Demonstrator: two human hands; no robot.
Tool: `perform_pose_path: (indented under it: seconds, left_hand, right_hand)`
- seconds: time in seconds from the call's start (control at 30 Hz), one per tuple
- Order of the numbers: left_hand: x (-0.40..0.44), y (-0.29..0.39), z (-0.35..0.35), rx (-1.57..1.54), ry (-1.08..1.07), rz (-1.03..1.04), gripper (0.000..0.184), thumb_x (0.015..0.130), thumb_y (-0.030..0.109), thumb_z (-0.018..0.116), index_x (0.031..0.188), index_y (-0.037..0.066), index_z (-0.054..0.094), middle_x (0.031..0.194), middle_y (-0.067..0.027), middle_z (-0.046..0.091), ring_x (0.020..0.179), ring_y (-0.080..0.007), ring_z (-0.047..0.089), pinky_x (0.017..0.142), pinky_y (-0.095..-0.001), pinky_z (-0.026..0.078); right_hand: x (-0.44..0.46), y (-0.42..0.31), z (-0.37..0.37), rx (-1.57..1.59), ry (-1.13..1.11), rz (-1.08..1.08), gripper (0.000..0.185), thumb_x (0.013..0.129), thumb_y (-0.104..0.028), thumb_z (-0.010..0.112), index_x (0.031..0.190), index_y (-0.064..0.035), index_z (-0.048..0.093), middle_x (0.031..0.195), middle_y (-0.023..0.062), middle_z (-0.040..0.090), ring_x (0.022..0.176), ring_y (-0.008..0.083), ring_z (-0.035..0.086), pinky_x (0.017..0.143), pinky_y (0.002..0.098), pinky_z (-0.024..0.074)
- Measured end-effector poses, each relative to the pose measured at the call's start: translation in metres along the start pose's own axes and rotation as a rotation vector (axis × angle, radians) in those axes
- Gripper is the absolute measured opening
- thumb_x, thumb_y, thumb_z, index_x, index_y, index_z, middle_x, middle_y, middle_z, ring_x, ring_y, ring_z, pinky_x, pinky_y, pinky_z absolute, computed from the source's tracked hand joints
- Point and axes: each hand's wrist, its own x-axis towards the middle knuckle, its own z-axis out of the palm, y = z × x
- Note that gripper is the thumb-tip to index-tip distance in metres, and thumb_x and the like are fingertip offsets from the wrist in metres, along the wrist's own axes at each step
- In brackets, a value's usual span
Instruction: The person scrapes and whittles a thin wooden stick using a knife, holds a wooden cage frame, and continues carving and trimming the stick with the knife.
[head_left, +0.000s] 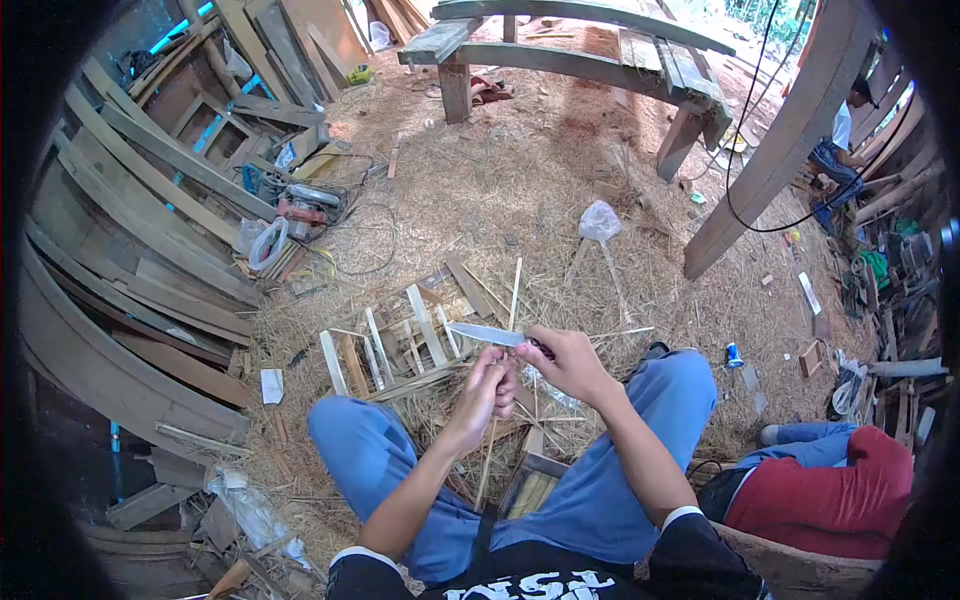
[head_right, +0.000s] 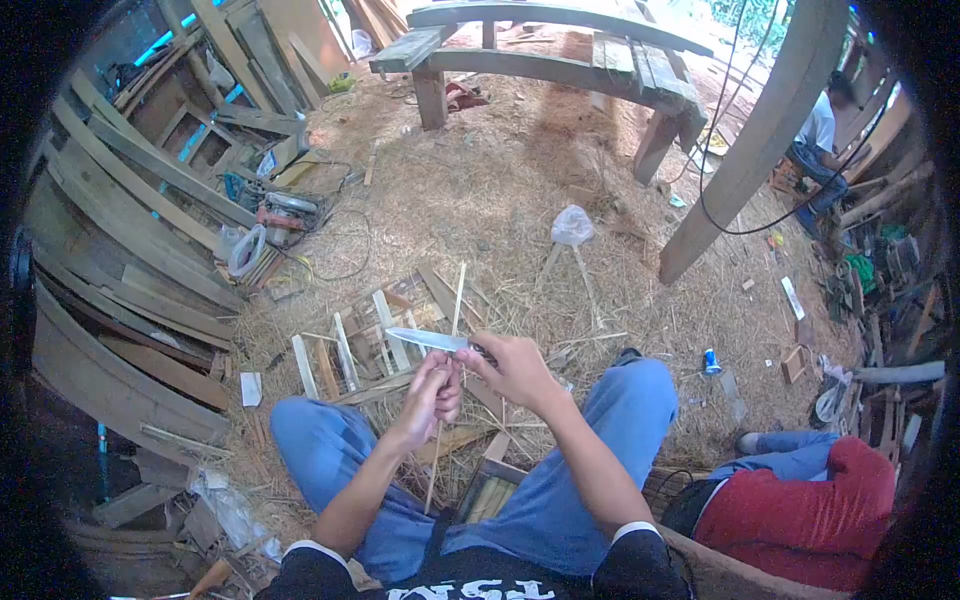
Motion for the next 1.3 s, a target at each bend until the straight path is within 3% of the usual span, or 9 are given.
perform_pose_path:
  seconds: [0.07,0.17,0.2,0.3,0.43,0.57,0.8,1.2,1.3]
  left_hand:
    - [-0.002,0.006,0.008,0.037,0.037,0.024,0.012,0.105,0.025,0.044,0.113,0.016,0.043,0.072,0.0048,0.036,0.052,-0.003,0.027,0.043,-0.0188,0.022]
    - [-0.005,0.01,0.006,0.133,0.054,0.016,0.011,0.105,0.023,0.043,0.112,0.014,0.044,0.072,0.0046,0.036,0.053,-0.0031,0.028,0.044,-0.0186,0.023]
    - [-0.004,0.006,0.001,0.105,0.088,-0.027,0.013,0.105,0.023,0.042,0.11,0.013,0.045,0.072,0.0045,0.036,0.054,-0.0037,0.029,0.045,-0.0195,0.024]
    - [-0.002,-0.005,-0.017,-0.023,0.001,0.0,0.017,0.104,0.026,0.047,0.113,0.011,0.048,0.072,0.0044,0.038,0.052,-0.0031,0.027,0.046,-0.0195,0.024]
    - [-0.01,-0.002,-0.022,0.163,-0.007,-0.043,0.02,0.106,0.03,0.043,0.1,0.01,0.046,0.072,0.005,0.035,0.055,-0.0043,0.029,0.046,-0.0208,0.024]
    - [-0.02,0.005,-0.012,0.179,-0.027,-0.063,0.027,0.106,0.034,0.041,0.106,0.008,0.049,0.072,0.0052,0.036,0.056,-0.003,0.029,0.047,-0.0198,0.025]
    - [-0.01,-0.003,-0.012,0.222,-0.048,-0.044,0.024,0.107,0.03,0.041,0.102,0.008,0.049,0.072,0.0057,0.035,0.054,-0.0034,0.028,0.046,-0.0211,0.023]
    - [-0.011,-0.007,0.009,0.238,-0.015,-0.002,0.026,0.106,0.033,0.043,0.104,0.008,0.049,0.067,0.0076,0.033,0.049,-0.0008,0.028,0.042,-0.0197,0.023]
    - [-0.008,-0.001,0.01,0.226,0.003,0.016,0.024,0.106,0.032,0.043,0.104,0.009,0.048,0.067,0.0079,0.033,0.049,-0.0006,0.028,0.041,-0.0194,0.021]
  right_hand:
    - [0.001,-0.004,-0.006,0.028,-0.052,0.022,0.032,0.095,-0.032,0.059,0.104,-0.0016,0.063,0.088,0.0209,0.064,0.08,0.0397,0.063,0.069,0.0446,0.0488]
    - [-0.003,0.0,0.0,0.065,0.044,-0.129,0.025,0.097,-0.023,0.058,0.106,0.0001,0.059,0.088,0.0193,0.06,0.078,0.0358,0.061,0.069,0.0426,0.0473]
    - [-0.005,0.004,0.004,0.061,-0.002,-0.129,0.027,0.097,-0.022,0.056,0.112,0.0006,0.057,0.095,0.0194,0.06,0.087,0.0367,0.06,0.076,0.0433,0.0478]
    - [-0.012,0.01,0.015,0.068,-0.024,-0.154,0.027,0.098,-0.022,0.055,0.113,0.0009,0.057,0.096,0.0192,0.06,0.09,0.0369,0.06,0.08,0.0435,0.048]
    - [-0.02,0.009,0.014,-0.098,-0.061,-0.194,0.026,0.097,-0.024,0.054,0.11,-0.002,0.059,0.092,0.0157,0.061,0.088,0.0345,0.059,0.076,0.0432,0.0461]
    - [-0.027,0.007,0.012,-0.083,0.072,-0.174,0.026,0.095,-0.027,0.057,0.108,-0.0042,0.06,0.09,0.0144,0.062,0.085,0.0341,0.059,0.075,0.0429,0.0446]
    - [-0.033,0.013,0.02,0.012,0.061,-0.183,0.029,0.093,-0.028,0.061,0.107,-0.004,0.061,0.094,0.0158,0.064,0.087,0.0352,0.061,0.077,0.0432,0.0458]
    - [-0.024,0.027,-0.01,-0.331,0.109,-0.292,0.03,0.089,-0.037,0.063,0.097,-0.0088,0.063,0.077,0.0053,0.054,0.071,0.024,0.052,0.067,0.0361,0.0376]
    - [-0.019,0.026,-0.012,-0.429,0.128,-0.296,0.029,0.089,-0.04,0.062,0.098,-0.012,0.063,0.077,0.004,0.054,0.074,0.0215,0.055,0.069,0.0346,0.0378]
